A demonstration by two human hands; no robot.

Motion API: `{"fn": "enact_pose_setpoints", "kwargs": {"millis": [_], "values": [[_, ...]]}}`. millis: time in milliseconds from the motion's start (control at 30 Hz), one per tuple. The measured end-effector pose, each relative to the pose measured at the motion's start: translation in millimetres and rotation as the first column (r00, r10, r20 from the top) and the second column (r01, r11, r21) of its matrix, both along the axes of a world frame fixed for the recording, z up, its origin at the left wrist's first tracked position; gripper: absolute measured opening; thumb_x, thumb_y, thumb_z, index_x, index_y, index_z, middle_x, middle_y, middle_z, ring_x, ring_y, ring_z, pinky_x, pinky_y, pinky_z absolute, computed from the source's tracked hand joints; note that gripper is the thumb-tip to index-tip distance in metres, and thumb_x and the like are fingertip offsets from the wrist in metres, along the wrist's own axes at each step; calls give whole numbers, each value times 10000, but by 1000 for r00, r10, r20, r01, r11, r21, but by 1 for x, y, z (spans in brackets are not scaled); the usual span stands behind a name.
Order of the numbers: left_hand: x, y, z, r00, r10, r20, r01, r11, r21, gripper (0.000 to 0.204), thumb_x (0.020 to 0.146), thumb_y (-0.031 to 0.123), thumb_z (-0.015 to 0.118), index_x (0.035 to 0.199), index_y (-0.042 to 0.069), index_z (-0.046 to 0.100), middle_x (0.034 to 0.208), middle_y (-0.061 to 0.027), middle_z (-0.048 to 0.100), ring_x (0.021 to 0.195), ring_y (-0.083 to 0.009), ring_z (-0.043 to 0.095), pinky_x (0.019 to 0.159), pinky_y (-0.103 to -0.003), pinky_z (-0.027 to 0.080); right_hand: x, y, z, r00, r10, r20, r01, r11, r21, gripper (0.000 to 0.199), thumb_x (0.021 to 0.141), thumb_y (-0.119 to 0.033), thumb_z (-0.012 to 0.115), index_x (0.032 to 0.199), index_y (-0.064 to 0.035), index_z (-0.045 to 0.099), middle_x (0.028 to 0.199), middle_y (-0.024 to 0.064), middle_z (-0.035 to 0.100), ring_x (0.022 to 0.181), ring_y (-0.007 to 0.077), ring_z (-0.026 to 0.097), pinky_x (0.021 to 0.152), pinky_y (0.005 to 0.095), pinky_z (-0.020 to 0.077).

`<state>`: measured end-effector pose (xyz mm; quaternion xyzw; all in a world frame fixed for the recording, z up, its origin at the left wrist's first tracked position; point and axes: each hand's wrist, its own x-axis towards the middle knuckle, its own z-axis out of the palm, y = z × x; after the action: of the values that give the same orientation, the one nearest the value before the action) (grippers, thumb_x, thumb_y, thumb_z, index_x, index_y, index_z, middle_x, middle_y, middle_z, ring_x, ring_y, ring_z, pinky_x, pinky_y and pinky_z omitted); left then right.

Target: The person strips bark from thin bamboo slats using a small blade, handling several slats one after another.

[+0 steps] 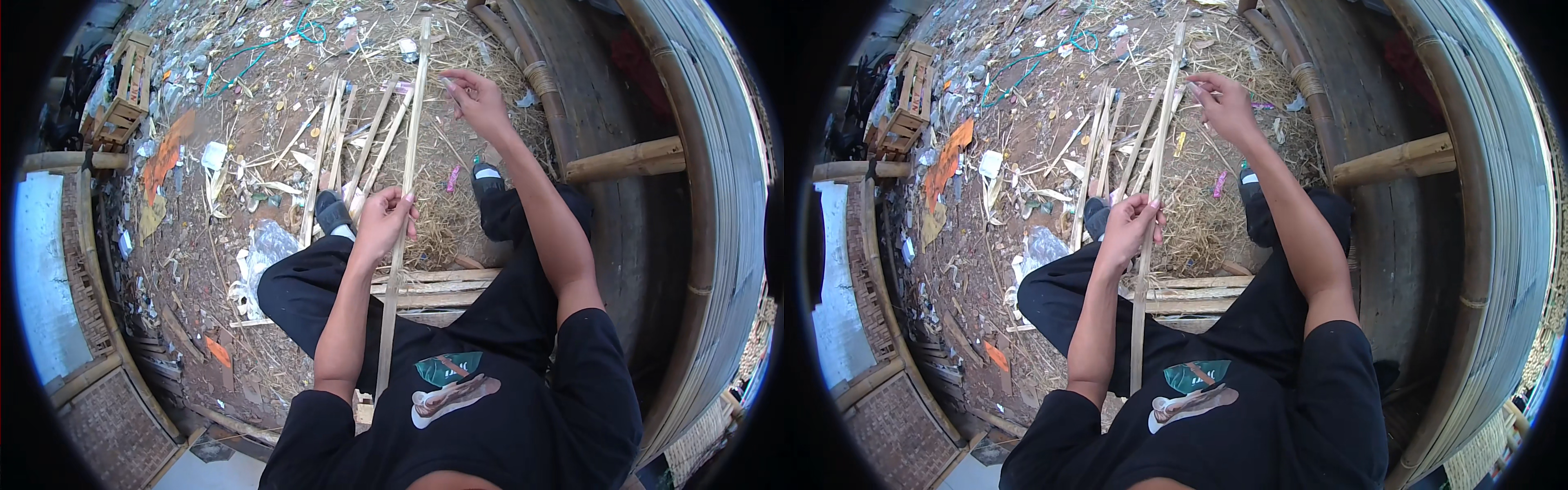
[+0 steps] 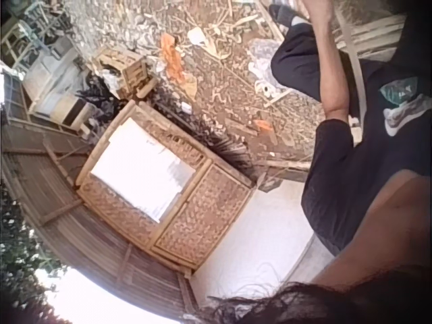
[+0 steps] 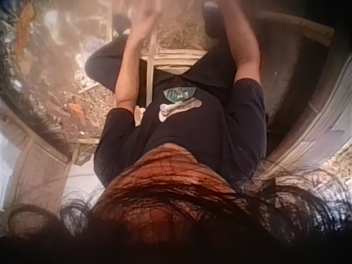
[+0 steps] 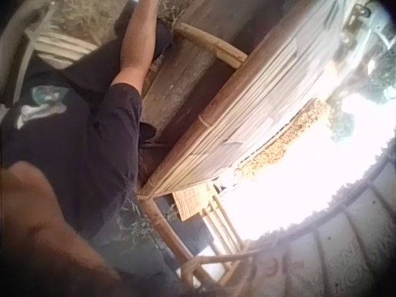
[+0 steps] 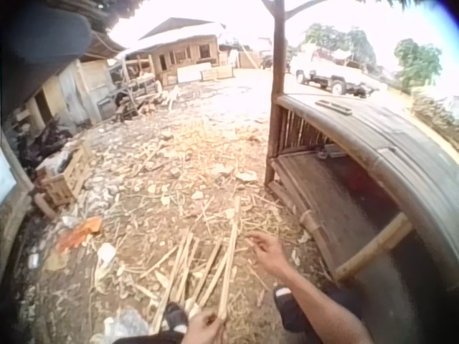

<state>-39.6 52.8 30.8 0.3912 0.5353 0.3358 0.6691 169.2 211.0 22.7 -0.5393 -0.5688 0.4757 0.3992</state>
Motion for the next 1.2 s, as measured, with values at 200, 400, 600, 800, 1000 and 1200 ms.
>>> {"fn": "enact_pose_setpoints", "kwargs": {"millis": [200, 400, 600, 800, 1000, 1200], "values": [[7, -3, 8, 985, -147, 90, 156, 984, -92, 261, 991, 230, 547, 885, -6, 581, 716, -71, 619, 524, -146, 613, 492, -267, 503, 6, 10, -6, 953, -238, -188, 238, 971, -21, 217, 931, -142, 633, 1135, -99, 692, 810, 6, 658, 543, 55, 566, 495, 205, 464], [19, -3, 10, 960, -279, 15, 279, 959, -48, 348, 1021, 313, 474, 941, -10, 576, 711, -85, 614, 526, -143, 616, 490, -268, 503, 7, 8, -3, 942, -104, -319, 84, 994, -76, 264, 943, -142, 622, 1175, -19, 647, 819, 10, 674, 531, 46, 552, 475, 194, 448], [33, -6, 18, 975, 12, 221, 8, 996, -89, 305, 1047, 303, 397, 1120, 31, 514, 584, 0, 449, 390, -79, 436, 358, -207, 353, -4, -6, 9, 973, 46, 228, -51, 999, 18, 245, 960, -166, 599, 1180, -92, 679, 853, 20, 690, 564, 32, 526, 514, 219, 434], [30, -7, 11, 977, -47, 210, 64, 995, -76, 328, 1055, 333, 349, 1049, 51, 515, 563, 51, 282, 365, -47, 255, 317, -217, 246, -2, -2, 2, 985, -44, 169, 13, 983, 181, 293, 948, -103, 558, 1202, -188, 678, 837, 62, 696, 718, 102, 620, 655, 273, 489], [30, -8, 11, 962, -15, 272, 51, 991, -125, 335, 1049, 379, 352, 895, 100, 455, 535, 46, 260, 346, -52, 234, 297, -228, 195, 2, 0, -1, 977, -58, 203, -8, 950, 313, 350, 947, -72, 542, 1226, -244, 666, 766, 59, 672, 666, 81, 567, 631, 258, 456], [30, -8, 15, 950, 5, 314, 48, 986, -162, 344, 1045, 393, 362, 846, 115, 393, 523, 35, 262, 335, -54, 220, 290, -231, 171, -2, -3, 8, 957, -81, 278, -32, 925, 379, 395, 904, 12, 505, 1197, -192, 675, 992, 160, 709, 866, 219, 700, 762, 317, 526]]}}
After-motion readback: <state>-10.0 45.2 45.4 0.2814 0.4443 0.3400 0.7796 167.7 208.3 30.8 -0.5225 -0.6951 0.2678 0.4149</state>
